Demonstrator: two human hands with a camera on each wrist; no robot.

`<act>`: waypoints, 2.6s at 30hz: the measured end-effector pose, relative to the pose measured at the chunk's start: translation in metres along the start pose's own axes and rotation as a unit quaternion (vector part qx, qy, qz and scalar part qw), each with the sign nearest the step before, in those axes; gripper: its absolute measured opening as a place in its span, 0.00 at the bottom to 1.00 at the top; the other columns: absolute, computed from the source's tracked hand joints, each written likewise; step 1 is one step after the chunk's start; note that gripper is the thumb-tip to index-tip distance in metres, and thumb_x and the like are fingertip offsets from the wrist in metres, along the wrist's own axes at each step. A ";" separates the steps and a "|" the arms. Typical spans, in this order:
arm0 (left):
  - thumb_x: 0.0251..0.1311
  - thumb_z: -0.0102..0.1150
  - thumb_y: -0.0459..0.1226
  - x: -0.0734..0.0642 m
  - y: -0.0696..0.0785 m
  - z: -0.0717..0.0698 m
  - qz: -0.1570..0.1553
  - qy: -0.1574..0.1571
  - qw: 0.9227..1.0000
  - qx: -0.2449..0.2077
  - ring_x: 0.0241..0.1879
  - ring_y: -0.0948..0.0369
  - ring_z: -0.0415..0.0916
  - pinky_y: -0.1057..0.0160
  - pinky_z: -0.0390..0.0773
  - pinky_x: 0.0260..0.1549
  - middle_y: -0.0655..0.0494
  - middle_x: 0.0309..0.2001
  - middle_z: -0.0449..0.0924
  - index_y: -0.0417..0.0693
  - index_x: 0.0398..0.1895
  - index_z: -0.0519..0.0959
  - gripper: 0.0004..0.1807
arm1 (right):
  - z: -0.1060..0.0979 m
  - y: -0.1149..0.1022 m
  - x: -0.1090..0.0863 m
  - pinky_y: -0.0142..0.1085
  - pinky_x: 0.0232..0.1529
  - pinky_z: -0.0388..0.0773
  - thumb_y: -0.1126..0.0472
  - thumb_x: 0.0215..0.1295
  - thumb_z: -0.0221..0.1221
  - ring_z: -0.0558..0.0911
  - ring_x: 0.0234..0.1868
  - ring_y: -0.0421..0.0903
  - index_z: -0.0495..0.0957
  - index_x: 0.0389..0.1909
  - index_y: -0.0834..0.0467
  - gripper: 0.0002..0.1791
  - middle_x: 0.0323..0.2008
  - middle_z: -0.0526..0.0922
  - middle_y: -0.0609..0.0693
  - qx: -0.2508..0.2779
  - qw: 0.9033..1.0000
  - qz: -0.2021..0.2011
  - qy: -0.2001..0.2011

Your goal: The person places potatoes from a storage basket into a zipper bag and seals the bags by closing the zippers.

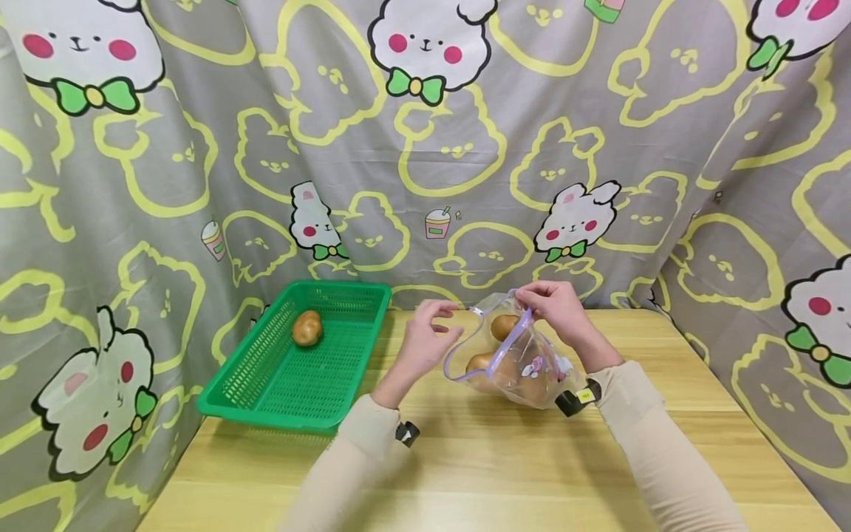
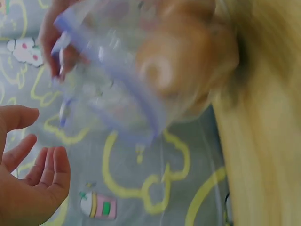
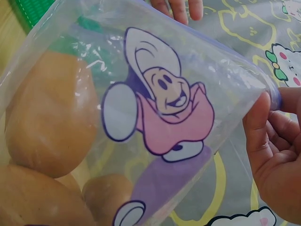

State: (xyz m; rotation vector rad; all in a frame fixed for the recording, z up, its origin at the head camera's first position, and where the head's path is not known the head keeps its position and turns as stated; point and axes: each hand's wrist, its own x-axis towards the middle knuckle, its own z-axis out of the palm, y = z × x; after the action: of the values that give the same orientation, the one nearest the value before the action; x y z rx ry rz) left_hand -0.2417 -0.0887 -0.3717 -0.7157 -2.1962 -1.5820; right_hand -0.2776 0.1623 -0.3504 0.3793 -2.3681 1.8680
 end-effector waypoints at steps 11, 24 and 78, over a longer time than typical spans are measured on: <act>0.60 0.61 0.35 0.026 -0.034 -0.081 -0.117 -0.021 0.984 0.133 0.52 0.48 0.72 0.53 0.75 0.48 0.45 0.52 0.71 0.42 0.55 0.72 0.20 | -0.003 0.002 -0.001 0.31 0.24 0.78 0.63 0.66 0.58 0.75 0.22 0.39 0.79 0.40 0.74 0.15 0.26 0.79 0.55 0.003 1.000 -0.006 -0.002; 0.64 0.57 0.39 0.025 -0.104 -0.159 -0.249 -0.061 0.941 0.219 0.60 0.41 0.63 0.44 0.69 0.52 0.34 0.62 0.62 0.40 0.63 0.65 0.26 | -0.004 0.002 0.000 0.31 0.24 0.77 0.62 0.65 0.59 0.74 0.22 0.39 0.79 0.41 0.75 0.16 0.24 0.79 0.48 0.001 1.000 -0.007 -0.009; 0.59 0.56 0.37 -0.009 -0.200 -0.226 -0.334 -0.094 0.897 0.274 0.57 0.32 0.57 0.38 0.65 0.50 0.22 0.61 0.51 0.32 0.70 0.50 0.39 | -0.002 0.003 0.000 0.31 0.24 0.77 0.65 0.65 0.58 0.75 0.21 0.39 0.79 0.40 0.75 0.14 0.29 0.79 0.66 -0.004 1.000 -0.009 -0.018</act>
State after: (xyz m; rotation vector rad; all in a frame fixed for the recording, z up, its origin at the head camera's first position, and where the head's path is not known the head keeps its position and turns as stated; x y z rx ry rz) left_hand -0.3537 -0.3553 -0.4585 0.0848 -3.0444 -1.0337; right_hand -0.2783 0.1650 -0.3527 0.4352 -2.3853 1.8586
